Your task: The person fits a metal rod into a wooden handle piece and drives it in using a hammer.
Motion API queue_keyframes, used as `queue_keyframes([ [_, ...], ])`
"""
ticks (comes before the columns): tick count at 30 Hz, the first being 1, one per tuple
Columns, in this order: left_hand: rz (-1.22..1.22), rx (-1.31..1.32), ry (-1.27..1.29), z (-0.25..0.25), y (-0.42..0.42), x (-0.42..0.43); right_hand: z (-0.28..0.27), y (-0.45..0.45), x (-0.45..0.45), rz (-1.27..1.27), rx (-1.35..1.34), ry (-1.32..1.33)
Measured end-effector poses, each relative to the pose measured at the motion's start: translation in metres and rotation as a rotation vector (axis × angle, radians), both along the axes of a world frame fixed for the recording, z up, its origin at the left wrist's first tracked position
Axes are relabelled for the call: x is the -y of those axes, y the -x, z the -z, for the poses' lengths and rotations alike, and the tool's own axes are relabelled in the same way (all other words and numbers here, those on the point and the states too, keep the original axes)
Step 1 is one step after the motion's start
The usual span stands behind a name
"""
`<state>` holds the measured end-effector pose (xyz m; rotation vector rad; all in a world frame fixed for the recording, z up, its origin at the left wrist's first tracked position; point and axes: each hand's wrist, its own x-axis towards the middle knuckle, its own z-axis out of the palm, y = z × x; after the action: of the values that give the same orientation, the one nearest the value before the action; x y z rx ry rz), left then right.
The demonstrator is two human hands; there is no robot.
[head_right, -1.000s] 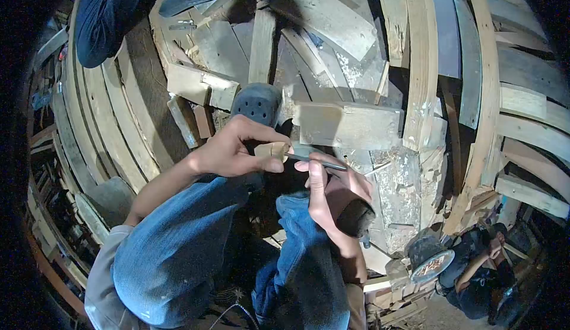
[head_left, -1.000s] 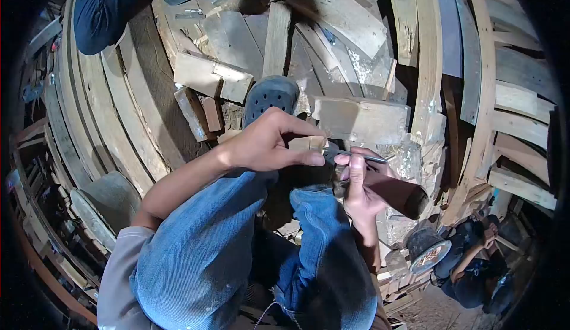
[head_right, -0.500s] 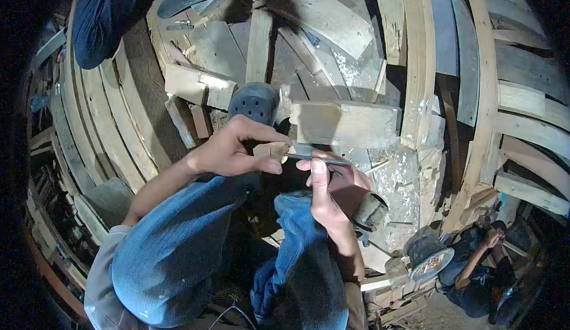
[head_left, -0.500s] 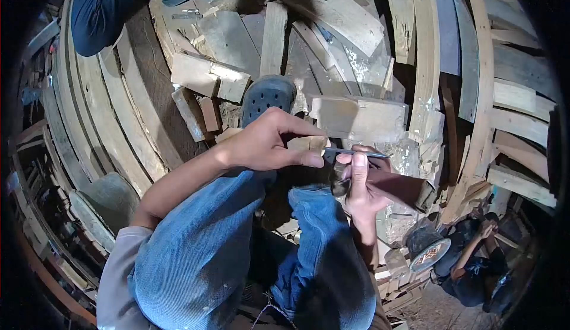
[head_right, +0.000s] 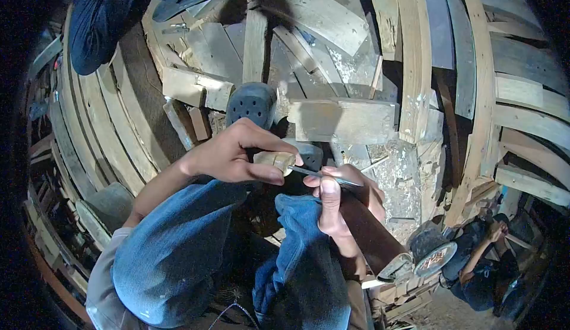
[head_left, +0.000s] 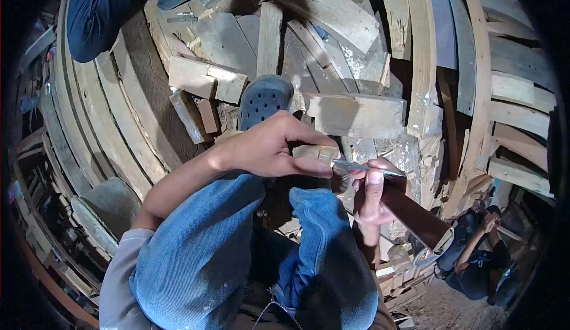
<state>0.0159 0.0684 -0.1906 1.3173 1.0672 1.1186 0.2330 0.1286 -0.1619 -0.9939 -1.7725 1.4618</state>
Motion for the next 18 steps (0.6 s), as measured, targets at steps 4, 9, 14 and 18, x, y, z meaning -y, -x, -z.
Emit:
queue_keyframes([
  [4, 0.037, 0.054, 0.025, -0.004, 0.0, -0.003, 0.0, 0.002, 0.001, 0.035, -0.14, 0.031],
  [9, 0.111, 0.039, 0.213, -0.015, 0.006, -0.003, -0.002, 0.002, 0.001, 0.082, -0.16, 0.058],
  [14, 0.146, 0.098, 0.244, -0.027, 0.007, -0.01, -0.008, 0.002, 0.0, 0.109, -0.097, 0.127],
  [18, 0.162, 0.04, 0.308, -0.037, 0.006, -0.014, -0.023, 0.006, -0.002, 0.086, -0.156, 0.279],
])
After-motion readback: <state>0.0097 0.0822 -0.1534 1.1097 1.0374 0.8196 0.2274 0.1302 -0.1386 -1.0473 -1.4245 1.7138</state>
